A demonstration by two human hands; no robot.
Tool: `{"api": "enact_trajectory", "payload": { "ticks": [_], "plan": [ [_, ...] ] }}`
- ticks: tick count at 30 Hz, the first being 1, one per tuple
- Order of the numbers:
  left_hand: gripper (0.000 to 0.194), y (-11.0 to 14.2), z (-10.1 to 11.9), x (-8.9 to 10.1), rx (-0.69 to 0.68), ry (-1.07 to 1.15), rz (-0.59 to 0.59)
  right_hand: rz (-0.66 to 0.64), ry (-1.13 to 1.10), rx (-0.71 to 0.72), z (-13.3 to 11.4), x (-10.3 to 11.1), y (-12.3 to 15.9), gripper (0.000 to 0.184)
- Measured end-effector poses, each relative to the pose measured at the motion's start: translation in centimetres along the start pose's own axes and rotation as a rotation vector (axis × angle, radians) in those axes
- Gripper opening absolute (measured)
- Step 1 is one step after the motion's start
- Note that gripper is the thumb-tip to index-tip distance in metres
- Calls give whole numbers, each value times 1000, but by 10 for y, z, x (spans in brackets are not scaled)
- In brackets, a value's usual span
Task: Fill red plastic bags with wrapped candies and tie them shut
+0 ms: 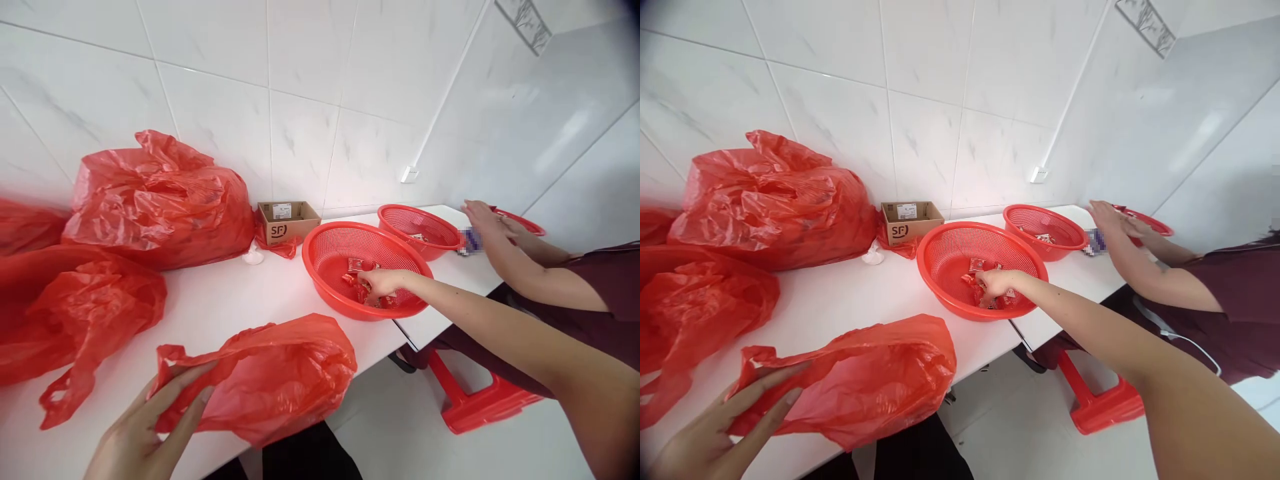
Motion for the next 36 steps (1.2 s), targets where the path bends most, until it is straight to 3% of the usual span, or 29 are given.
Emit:
{"api": "enact_trajectory", "payload": {
  "ticks": [4,7,12,15,17,20,23,25,27,29,32,36],
  "plan": [
    [47,-3,-12,-4,32,5,-82,131,-109,8,6,28,-10,39],
    [52,-6,-23,-2,63,-35,-85,74,-154,-61,21,35,-11,34],
    [70,-4,-17,-4,109,-86,-39,-182,-187,-202,39,-2,3,40],
    [76,1,-3,-14,125,-39,-93,-223,-241,-188,34,-20,6,43],
    [76,4,5,-18,130,-6,-107,-213,-260,-162,29,-21,4,43],
    [71,6,13,-17,106,17,-78,-173,-272,-113,18,-5,2,38],
    [67,6,16,-17,102,45,-65,24,-367,-41,-4,35,7,35],
    [69,7,18,-19,134,60,-85,211,-498,39,-30,63,20,35],
    [70,7,23,-23,179,81,-98,262,-643,162,-70,72,41,37],
    [69,8,31,-28,214,121,-105,123,-754,304,-120,51,63,36],
    [68,11,38,-31,261,163,-93,-127,-781,398,-179,-8,83,28],
    [71,16,32,-26,272,122,-93,33,-623,438,-200,-54,68,18]
  ]
}}
Point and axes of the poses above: each hand's wrist, its own y-axis away from the middle knuckle, its own x-axis out of the back of the hand, z = x × y, the point moved 8 cm from there along -y, towards the middle knuckle, and after that the axes turned 13 degrees about z, right-handed, at the moved point
